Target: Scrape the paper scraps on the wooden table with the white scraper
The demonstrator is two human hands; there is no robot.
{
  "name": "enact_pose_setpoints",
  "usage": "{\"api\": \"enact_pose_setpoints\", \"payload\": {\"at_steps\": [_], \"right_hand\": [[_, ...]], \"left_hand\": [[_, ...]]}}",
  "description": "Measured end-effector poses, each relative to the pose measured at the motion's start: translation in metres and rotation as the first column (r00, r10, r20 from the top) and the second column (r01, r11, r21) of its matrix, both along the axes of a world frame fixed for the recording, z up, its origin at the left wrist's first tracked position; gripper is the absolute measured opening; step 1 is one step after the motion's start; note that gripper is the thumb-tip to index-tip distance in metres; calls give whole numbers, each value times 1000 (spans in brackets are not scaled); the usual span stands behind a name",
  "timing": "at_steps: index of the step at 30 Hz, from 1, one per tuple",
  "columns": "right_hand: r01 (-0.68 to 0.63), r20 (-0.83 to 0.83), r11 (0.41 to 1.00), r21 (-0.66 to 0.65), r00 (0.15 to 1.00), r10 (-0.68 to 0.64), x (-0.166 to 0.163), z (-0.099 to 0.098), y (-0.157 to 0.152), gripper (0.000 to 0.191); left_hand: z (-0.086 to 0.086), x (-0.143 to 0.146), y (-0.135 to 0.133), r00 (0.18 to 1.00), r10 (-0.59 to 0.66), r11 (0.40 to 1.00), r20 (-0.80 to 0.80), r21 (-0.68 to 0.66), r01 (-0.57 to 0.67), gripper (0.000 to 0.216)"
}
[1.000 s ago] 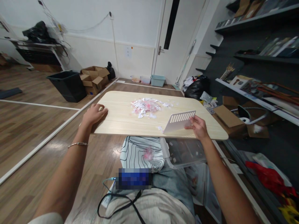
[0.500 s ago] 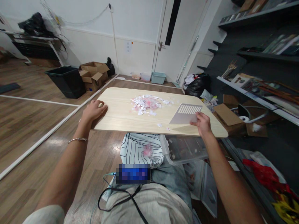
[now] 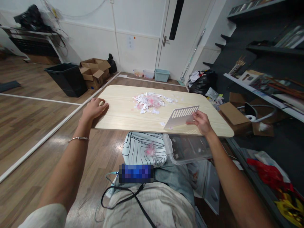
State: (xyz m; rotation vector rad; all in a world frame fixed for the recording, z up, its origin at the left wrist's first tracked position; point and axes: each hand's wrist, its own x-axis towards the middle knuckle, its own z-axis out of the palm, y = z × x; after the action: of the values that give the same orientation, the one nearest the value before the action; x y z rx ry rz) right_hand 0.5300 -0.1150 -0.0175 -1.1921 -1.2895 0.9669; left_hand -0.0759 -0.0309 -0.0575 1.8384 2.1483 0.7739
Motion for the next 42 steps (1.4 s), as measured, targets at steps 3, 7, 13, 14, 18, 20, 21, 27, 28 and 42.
{"api": "enact_pose_setpoints", "payload": {"at_steps": [3,7,13,14,18,20,21,27,28,42], "right_hand": [[5,-1,1000,15,1000,-5,1,0,-3,59],[-4,31,1000,2,1000,4,1,0,-3,71],[-43,58,998,-37,997,45,3,0,-3,83],[-51,52,998,-44,997,53,4,0,-3,82],[-18,-28,1000,-18,999,18,7,-3,-1,74],[26,-79,1000,16,997,-24,8,-5,1,67],[44,-95,999,29,995,-41,8,-6,2,63],[94,-122,995,39,989,-89,8,-8,4,59],[100,-122,994,46,988,-94,8,-8,4,60],[92,-115,994,54,990,-85,9,-6,1,63]], "left_hand": [[3,2,-1,1000,6,1000,-10,9,-6,42],[7,6,-4,1000,6,1000,-4,-1,-6,40],[11,9,-6,1000,19,1000,-25,-23,-20,41],[11,9,-6,999,19,1000,-26,-22,-20,42],[10,9,-6,1000,16,1000,-18,-10,-16,47],[9,8,-5,1000,12,1000,-12,1,-12,47],[8,8,-5,1000,12,1000,-12,6,-12,46],[7,6,-3,999,8,1000,-33,-7,-8,53],[7,6,-3,1000,7,1000,-31,-8,-8,54],[7,6,-2,999,9,1000,-33,-3,-9,51]]}}
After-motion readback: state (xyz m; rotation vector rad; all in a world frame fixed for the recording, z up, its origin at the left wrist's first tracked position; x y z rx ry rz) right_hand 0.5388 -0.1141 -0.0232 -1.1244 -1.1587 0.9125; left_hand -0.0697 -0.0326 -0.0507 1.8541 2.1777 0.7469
